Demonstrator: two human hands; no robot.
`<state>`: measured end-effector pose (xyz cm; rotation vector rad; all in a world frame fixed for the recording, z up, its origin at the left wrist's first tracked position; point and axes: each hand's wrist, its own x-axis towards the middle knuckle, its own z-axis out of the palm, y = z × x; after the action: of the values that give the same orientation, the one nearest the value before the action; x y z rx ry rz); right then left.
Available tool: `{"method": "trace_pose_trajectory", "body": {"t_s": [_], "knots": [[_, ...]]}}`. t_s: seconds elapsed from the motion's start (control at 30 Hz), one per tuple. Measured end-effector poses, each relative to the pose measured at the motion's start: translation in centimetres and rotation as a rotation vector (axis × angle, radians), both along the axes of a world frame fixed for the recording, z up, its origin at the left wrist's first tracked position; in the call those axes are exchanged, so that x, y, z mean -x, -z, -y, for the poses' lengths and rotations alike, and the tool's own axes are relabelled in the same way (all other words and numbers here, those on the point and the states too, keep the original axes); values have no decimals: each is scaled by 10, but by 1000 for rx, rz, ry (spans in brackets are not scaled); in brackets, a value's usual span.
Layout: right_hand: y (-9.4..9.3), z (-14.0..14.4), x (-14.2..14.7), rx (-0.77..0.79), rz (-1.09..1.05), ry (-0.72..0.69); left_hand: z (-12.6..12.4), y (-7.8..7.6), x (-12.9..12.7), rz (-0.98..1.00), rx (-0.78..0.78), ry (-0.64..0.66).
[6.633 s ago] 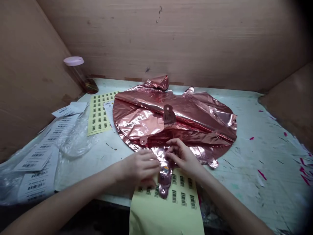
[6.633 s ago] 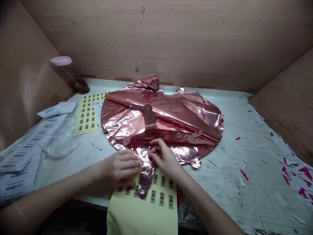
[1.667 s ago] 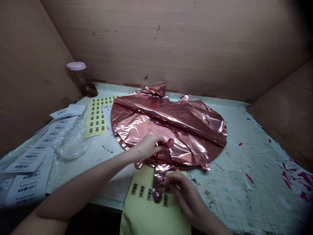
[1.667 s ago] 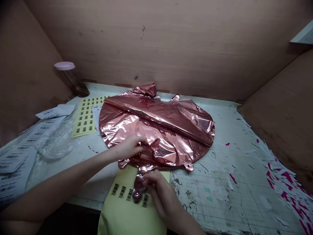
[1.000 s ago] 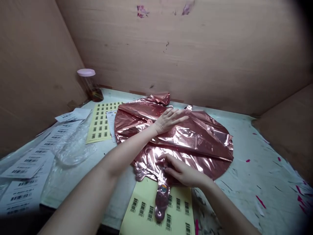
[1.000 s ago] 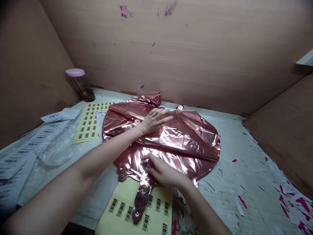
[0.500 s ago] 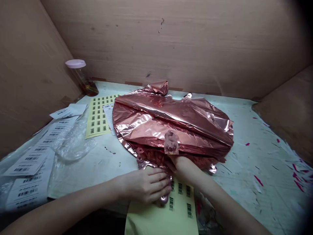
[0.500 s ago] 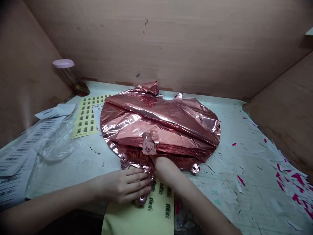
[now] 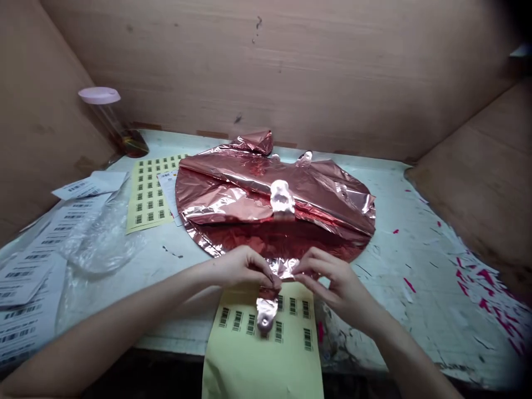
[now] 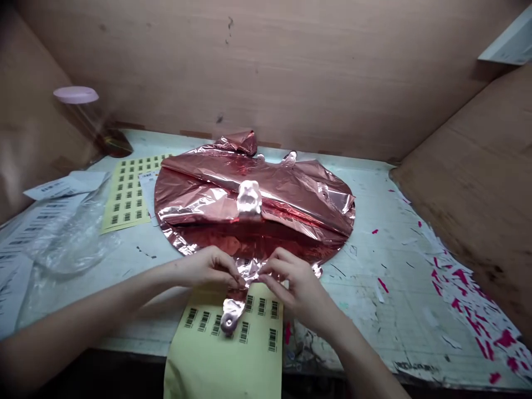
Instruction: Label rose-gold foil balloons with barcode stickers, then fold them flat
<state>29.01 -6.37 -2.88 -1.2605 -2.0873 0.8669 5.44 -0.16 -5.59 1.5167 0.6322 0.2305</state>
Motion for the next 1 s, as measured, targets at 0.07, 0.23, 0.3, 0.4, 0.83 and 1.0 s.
{"method": "trace_pose_trajectory", "body": {"t_s": [0.07,0.23,0.3,0.4,0.83,1.0], "knots": [[-3,19,0,17,-36,32,-8,-4,-5,-22,108,-54],[14,37,17,3,-90,-2,-10,-24,-24,-129,209,-281],[22,36,27,-39,-142,143,-7,-36,-30,-137,220,-329],[27,29,37,2,-248,371,-4,-42,-32,-176,239,-320],[58,56,62,-707,202,107,-168,-39,-60,-300,-830,-710],[73,67,79,-784,218,171,-238,-44,-91,-407,-1051,-737]]}}
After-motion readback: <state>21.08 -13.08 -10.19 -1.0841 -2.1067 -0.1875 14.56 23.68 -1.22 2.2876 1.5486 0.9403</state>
